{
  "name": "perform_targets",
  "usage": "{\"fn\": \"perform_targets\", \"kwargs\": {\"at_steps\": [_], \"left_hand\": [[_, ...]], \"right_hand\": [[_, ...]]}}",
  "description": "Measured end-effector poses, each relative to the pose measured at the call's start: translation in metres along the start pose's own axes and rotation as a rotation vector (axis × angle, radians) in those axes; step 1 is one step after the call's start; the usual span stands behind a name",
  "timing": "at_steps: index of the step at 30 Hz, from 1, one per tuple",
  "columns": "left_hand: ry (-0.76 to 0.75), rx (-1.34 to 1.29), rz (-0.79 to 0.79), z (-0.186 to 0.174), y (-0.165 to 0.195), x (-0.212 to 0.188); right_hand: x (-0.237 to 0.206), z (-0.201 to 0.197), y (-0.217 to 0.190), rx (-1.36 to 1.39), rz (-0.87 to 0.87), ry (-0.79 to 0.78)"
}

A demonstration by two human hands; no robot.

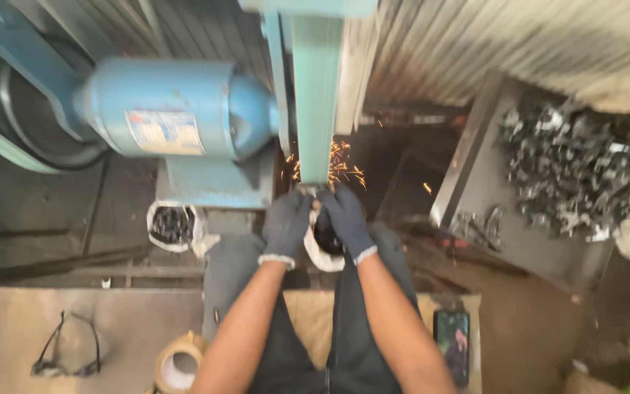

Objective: The person repeatedly presses small metal parts against a vertical belt grinder to smooth edges, creating sparks. They handle each part with both hands, rotate it to grind different sides, and place finished pieces into a nearby pile.

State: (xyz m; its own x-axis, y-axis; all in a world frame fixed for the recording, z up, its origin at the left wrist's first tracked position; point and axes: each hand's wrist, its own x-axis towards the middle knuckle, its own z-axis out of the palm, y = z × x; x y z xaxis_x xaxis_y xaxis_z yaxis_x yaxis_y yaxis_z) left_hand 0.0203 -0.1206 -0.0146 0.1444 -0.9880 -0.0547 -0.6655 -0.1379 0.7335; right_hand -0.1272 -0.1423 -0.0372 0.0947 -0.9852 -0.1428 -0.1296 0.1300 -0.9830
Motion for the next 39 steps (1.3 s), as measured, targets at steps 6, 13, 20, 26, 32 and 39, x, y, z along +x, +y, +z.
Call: {"fn": "perform_targets", "kwargs": {"at_steps": [6, 13, 20, 26, 32, 39], "left_hand": [[-0.101, 0.115, -0.134, 0.002, 0.026, -0.017], [0.055, 0.036, -0.224, 0.017, 0.03, -0.008], [0.099, -0.052, 0.043, 0.043, 0.032, -0.002], [0.005, -0.062, 0.164, -0.015, 0.036, -0.031], [0.003, -0.242, 0.014, -0.039, 0.033, -0.069], [-0.316, -0.735, -0.073, -0.027, 0.026, -0.078]], "right_hand": [[-0.023, -0.014, 0.0, 0.212, -0.034, 0.032], [0.006, -0.013, 0.01, 0.241, 0.008, 0.006], [-0.005, -0.031, 0.009, 0.1, -0.085, 0.135], [-0.051, -0.028, -0.008, -0.343, -0.309, 0.11], [-0.086, -0.022, -0.019, -0.278, -0.235, -0.119], [-0.094, -0.042, -0.041, 0.182, -0.139, -0.399]]}}
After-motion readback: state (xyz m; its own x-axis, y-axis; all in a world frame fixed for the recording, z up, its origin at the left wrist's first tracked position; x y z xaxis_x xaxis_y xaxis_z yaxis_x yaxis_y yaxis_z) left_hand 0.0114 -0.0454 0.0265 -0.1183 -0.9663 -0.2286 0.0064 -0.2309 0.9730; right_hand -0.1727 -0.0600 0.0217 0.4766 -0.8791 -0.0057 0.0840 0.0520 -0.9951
